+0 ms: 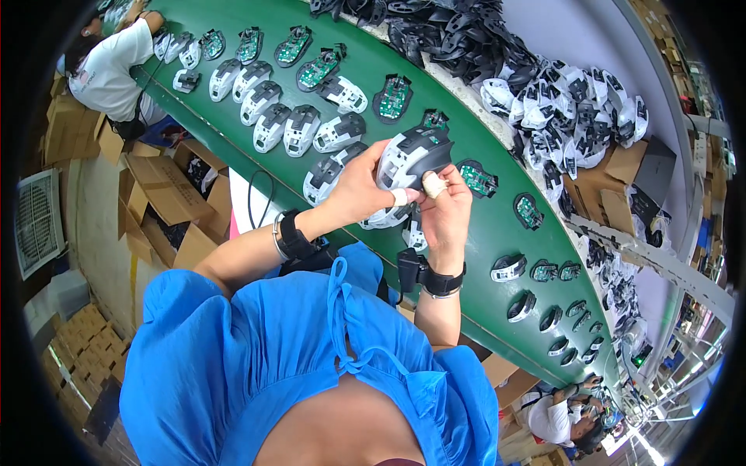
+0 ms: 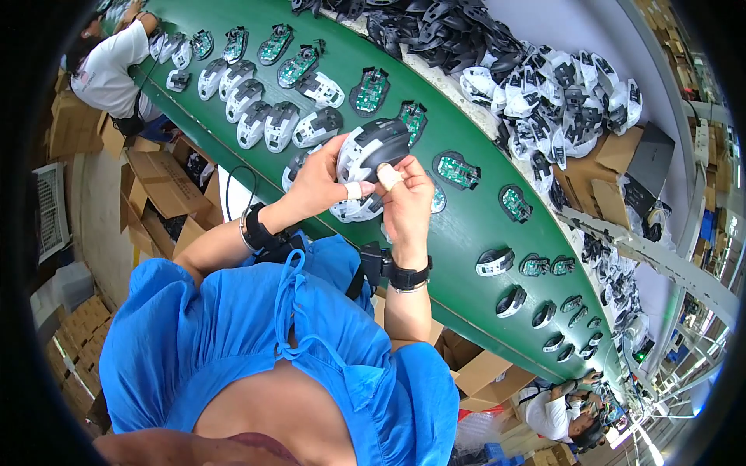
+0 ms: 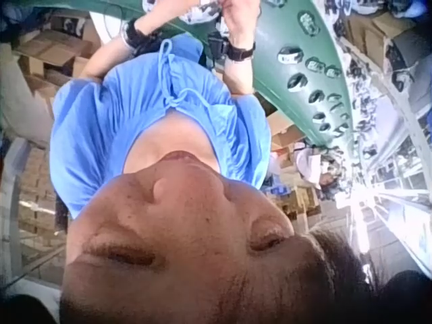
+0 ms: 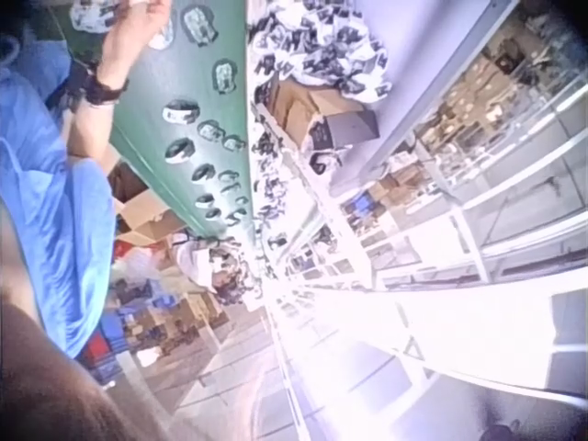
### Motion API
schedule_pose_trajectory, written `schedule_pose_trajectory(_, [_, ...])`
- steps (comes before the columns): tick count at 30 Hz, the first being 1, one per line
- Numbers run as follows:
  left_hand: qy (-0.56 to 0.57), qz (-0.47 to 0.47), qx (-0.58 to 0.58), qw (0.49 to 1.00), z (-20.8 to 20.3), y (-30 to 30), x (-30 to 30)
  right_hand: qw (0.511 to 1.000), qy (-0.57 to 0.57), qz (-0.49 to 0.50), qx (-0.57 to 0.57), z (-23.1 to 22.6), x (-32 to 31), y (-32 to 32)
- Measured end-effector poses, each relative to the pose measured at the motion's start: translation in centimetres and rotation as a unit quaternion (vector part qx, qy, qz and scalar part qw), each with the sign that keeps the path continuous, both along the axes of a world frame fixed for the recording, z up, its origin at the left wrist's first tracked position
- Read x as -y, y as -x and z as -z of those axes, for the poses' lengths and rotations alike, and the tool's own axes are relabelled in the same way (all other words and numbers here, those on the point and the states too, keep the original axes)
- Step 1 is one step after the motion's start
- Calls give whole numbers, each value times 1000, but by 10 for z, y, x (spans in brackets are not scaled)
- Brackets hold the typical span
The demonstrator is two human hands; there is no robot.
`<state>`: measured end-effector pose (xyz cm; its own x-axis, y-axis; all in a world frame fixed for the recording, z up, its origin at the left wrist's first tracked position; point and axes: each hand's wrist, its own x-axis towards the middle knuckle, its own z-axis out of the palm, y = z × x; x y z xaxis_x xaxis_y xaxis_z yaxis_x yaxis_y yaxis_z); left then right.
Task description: The recorder is assembling components of computer mice on a production line, snapping internal and external parts together.
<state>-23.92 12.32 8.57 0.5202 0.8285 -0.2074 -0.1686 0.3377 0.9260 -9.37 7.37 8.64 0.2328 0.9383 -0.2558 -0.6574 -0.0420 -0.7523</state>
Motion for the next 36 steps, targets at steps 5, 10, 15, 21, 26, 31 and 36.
schedule_pose_trajectory(5, [-90,17,-35,995,1,9,-11,999,-27,-19,3,5,2,5])
schedule_pose_trajectory(10, [-191,238,-109,946,-13,40,-17,984,38,-85,155,-21,28,0])
schedule_pose_trajectory(15, [-84,273,-28,958,-29,46,16,956,-16,-231,182,-36,45,-2])
schedule_pose_trajectory(21, [-127,210,-68,967,-38,65,17,929,-71,-255,259,-61,30,14])
schedule_pose_trajectory(26, [-259,121,-91,954,3,53,-27,824,-174,-156,516,-56,-30,16])
schedule_pose_trajectory(31, [410,75,293,860,9,57,-55,661,-340,-213,634,-40,-71,26])
schedule_pose_trajectory(36, [372,-12,253,893,32,58,-58,791,-121,-69,596,-10,-160,-11])
